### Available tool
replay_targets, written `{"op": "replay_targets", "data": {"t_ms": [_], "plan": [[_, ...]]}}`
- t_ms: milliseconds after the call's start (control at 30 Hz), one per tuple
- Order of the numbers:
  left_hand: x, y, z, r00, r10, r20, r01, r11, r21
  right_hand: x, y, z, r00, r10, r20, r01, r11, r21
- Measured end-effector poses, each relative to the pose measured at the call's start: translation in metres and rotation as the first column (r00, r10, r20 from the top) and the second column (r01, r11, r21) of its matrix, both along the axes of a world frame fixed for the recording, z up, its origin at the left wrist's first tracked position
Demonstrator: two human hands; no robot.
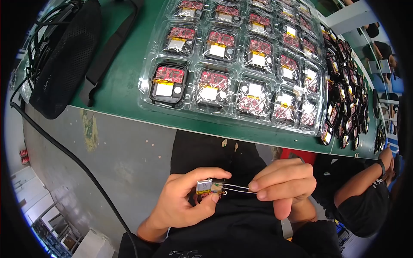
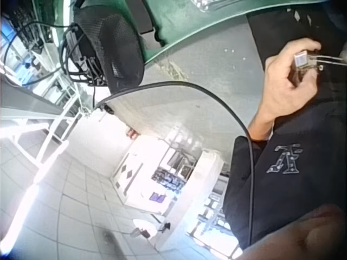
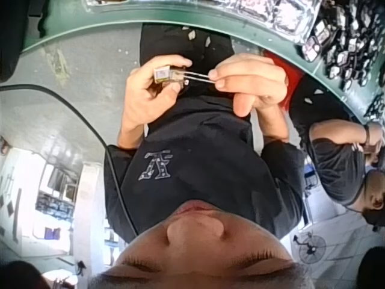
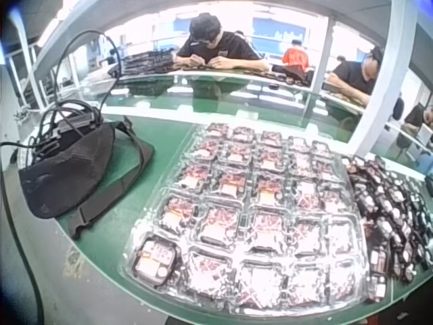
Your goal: The worker is using tweezers to connect ribbon cables and internal components inside the housing of several smartwatches on an assembly line.
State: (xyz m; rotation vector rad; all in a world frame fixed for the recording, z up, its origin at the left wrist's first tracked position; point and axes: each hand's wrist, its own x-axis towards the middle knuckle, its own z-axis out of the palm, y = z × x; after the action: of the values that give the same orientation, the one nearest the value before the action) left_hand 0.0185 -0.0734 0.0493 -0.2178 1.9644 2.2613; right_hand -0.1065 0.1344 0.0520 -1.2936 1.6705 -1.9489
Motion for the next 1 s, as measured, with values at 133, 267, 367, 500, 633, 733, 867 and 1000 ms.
{"op": "replay_targets", "data": {"t_ms": [133, 267, 367, 500, 633, 733, 867, 1000], "plan": [[-0.003, 0.0, 0.001, 1.0, 0.008, -0.012, -0.008, 1.0, 0.011, 0.001, -0.001, -0.005, 0.999, -0.021, 0.025, 0.022, 0.999, -0.044], [-0.003, 0.0, 0.002, 1.0, 0.009, -0.02, -0.009, 1.0, 0.005, 0.001, 0.0, -0.005, 0.999, -0.019, 0.026, 0.02, 0.999, -0.039], [-0.002, 0.0, 0.002, 1.0, -0.007, -0.018, 0.007, 1.0, 0.011, 0.0, 0.0, -0.007, 0.999, -0.012, 0.029, 0.013, 0.999, -0.046], [-0.003, 0.001, 0.005, 0.999, 0.017, 0.042, -0.018, 0.999, 0.045, 0.002, 0.002, -0.006, 0.997, -0.024, 0.067, 0.027, 0.999, -0.047], [-0.001, 0.001, 0.007, 0.997, 0.015, 0.072, -0.02, 0.998, 0.062, 0.004, 0.001, -0.006, 0.998, -0.022, 0.065, 0.026, 0.998, -0.053], [-0.001, 0.0, 0.002, 0.999, -0.009, 0.039, 0.006, 0.998, 0.059, 0.003, 0.0, -0.005, 0.999, -0.015, 0.048, 0.017, 0.999, -0.039], [-0.001, -0.002, 0.003, 0.997, -0.022, 0.079, 0.018, 0.999, 0.048, 0.002, -0.002, -0.003, 0.998, -0.024, 0.061, 0.023, 1.0, 0.007], [0.001, -0.004, 0.0, 0.988, -0.113, 0.105, 0.118, 0.992, -0.034, -0.004, -0.003, 0.005, 0.993, 0.001, 0.119, -0.015, 0.993, 0.117]]}}
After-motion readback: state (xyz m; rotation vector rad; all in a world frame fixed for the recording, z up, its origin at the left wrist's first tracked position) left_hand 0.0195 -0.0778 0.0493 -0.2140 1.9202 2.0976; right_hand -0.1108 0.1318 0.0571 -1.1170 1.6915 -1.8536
